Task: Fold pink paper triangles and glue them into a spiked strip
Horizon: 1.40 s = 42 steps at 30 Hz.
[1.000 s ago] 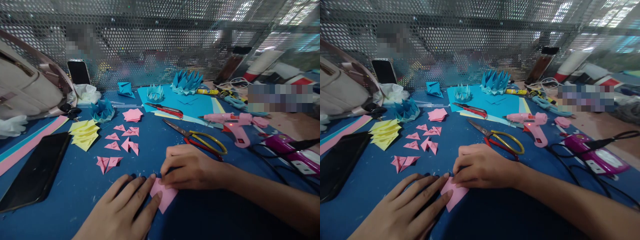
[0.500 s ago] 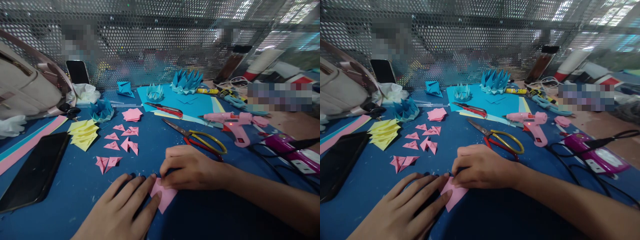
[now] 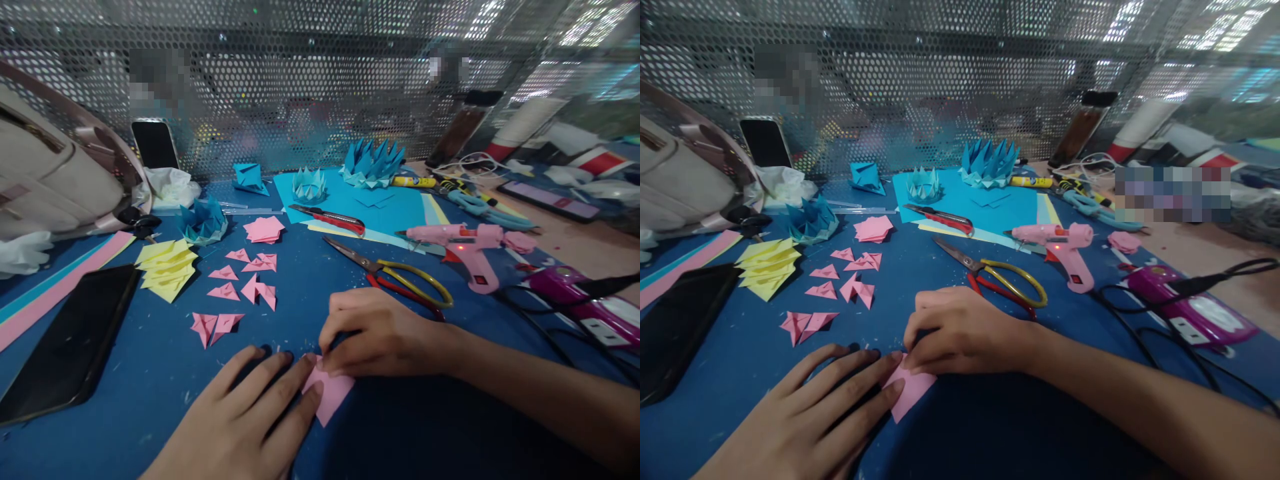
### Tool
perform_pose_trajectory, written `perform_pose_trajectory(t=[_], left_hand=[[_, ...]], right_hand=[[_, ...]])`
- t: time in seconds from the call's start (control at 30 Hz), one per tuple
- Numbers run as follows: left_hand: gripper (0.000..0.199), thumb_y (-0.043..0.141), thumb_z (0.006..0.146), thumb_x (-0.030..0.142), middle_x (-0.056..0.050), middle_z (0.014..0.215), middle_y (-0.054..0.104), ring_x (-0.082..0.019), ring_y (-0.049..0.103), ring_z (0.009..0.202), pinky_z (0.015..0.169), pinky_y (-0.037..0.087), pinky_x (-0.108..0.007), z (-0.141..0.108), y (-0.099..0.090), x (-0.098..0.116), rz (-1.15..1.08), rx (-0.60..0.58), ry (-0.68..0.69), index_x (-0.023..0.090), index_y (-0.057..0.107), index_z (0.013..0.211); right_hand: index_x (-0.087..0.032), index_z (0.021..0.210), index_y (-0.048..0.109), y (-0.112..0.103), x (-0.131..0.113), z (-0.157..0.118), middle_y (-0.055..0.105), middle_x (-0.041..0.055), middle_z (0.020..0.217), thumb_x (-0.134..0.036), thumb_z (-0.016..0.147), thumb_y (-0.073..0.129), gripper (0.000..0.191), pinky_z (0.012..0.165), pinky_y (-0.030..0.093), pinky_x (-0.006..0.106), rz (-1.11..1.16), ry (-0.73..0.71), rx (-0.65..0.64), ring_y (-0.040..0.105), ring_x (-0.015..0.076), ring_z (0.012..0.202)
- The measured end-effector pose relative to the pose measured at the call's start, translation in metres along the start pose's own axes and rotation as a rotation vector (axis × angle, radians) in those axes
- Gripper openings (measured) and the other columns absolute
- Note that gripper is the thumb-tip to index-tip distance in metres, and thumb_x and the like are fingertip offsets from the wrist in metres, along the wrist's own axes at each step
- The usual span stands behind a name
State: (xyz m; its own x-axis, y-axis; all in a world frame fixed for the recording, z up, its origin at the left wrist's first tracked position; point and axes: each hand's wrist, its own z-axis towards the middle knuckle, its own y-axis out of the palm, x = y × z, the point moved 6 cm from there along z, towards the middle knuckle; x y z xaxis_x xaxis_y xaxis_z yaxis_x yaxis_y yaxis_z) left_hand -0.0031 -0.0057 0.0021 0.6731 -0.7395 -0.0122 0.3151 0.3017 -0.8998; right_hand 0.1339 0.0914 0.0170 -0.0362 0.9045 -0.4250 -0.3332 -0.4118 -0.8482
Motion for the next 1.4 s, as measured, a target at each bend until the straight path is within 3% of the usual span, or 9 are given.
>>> perform_pose_trajectory(t=[0.43, 0.63, 0.73, 1.0, 1.27, 1.4], left_hand=[[0.031, 0.053, 0.097, 0.035, 0.000, 0.128, 0.068, -0.021, 0.058, 0.111, 0.103, 0.031, -0.039, 0.001, -0.001, -0.001, 0.009, -0.021, -0.013, 0.025, 0.065, 0.124], [0.036, 0.039, 0.101, 0.034, -0.005, 0.121, 0.067, -0.022, 0.054, 0.112, 0.098, 0.036, -0.037, 0.005, -0.001, -0.002, 0.030, -0.118, -0.023, 0.027, 0.062, 0.127], [0.040, 0.032, 0.102, 0.032, -0.008, 0.115, 0.063, -0.024, 0.052, 0.108, 0.094, 0.039, -0.040, 0.001, 0.001, -0.004, 0.010, -0.030, -0.057, 0.027, 0.061, 0.129], [0.040, 0.038, 0.099, 0.030, -0.011, 0.115, 0.056, -0.026, 0.049, 0.106, 0.089, 0.045, -0.041, -0.006, 0.009, -0.004, -0.068, -0.060, -0.076, 0.025, 0.058, 0.133], [0.041, 0.043, 0.094, 0.023, -0.012, 0.115, 0.055, -0.027, 0.049, 0.103, 0.087, 0.048, -0.042, -0.003, 0.008, -0.006, -0.110, -0.057, -0.088, 0.023, 0.058, 0.133], [0.042, 0.043, 0.092, 0.021, -0.013, 0.115, 0.056, -0.027, 0.050, 0.103, 0.087, 0.049, -0.043, -0.003, 0.006, -0.005, -0.123, -0.051, -0.079, 0.021, 0.059, 0.132]], right_hand=[[-0.019, 0.094, 0.072, 0.001, -0.001, 0.003, 0.071, 0.0017, 0.101, -0.024, 0.091, 0.067, 0.008, 0.072, 0.036, 0.028, -0.002, 0.015, -0.060, 0.053, 0.0141, 0.082], [-0.020, 0.087, 0.072, -0.001, -0.003, 0.006, 0.069, 0.0029, 0.092, -0.026, 0.091, 0.065, 0.010, 0.072, 0.036, 0.030, 0.038, 0.028, -0.059, 0.052, 0.0151, 0.080], [-0.020, 0.086, 0.072, 0.000, -0.002, 0.005, 0.068, 0.0029, 0.087, -0.026, 0.092, 0.064, 0.011, 0.071, 0.035, 0.030, 0.039, 0.037, -0.053, 0.051, 0.0153, 0.078], [-0.017, 0.103, 0.071, 0.000, -0.001, 0.002, 0.066, 0.0034, 0.085, -0.028, 0.096, 0.058, 0.018, 0.064, 0.031, 0.029, -0.050, 0.048, 0.058, 0.049, 0.0144, 0.073], [-0.017, 0.105, 0.066, 0.002, -0.013, 0.005, 0.062, 0.0030, 0.085, -0.032, 0.101, 0.046, 0.026, 0.064, 0.027, 0.033, -0.296, -0.022, -0.087, 0.041, 0.0169, 0.072], [-0.016, 0.079, 0.063, -0.003, -0.024, 0.007, 0.058, 0.0019, 0.075, -0.025, 0.098, 0.050, 0.025, 0.067, 0.026, 0.036, -0.348, -0.061, -0.216, 0.040, 0.0180, 0.073]])
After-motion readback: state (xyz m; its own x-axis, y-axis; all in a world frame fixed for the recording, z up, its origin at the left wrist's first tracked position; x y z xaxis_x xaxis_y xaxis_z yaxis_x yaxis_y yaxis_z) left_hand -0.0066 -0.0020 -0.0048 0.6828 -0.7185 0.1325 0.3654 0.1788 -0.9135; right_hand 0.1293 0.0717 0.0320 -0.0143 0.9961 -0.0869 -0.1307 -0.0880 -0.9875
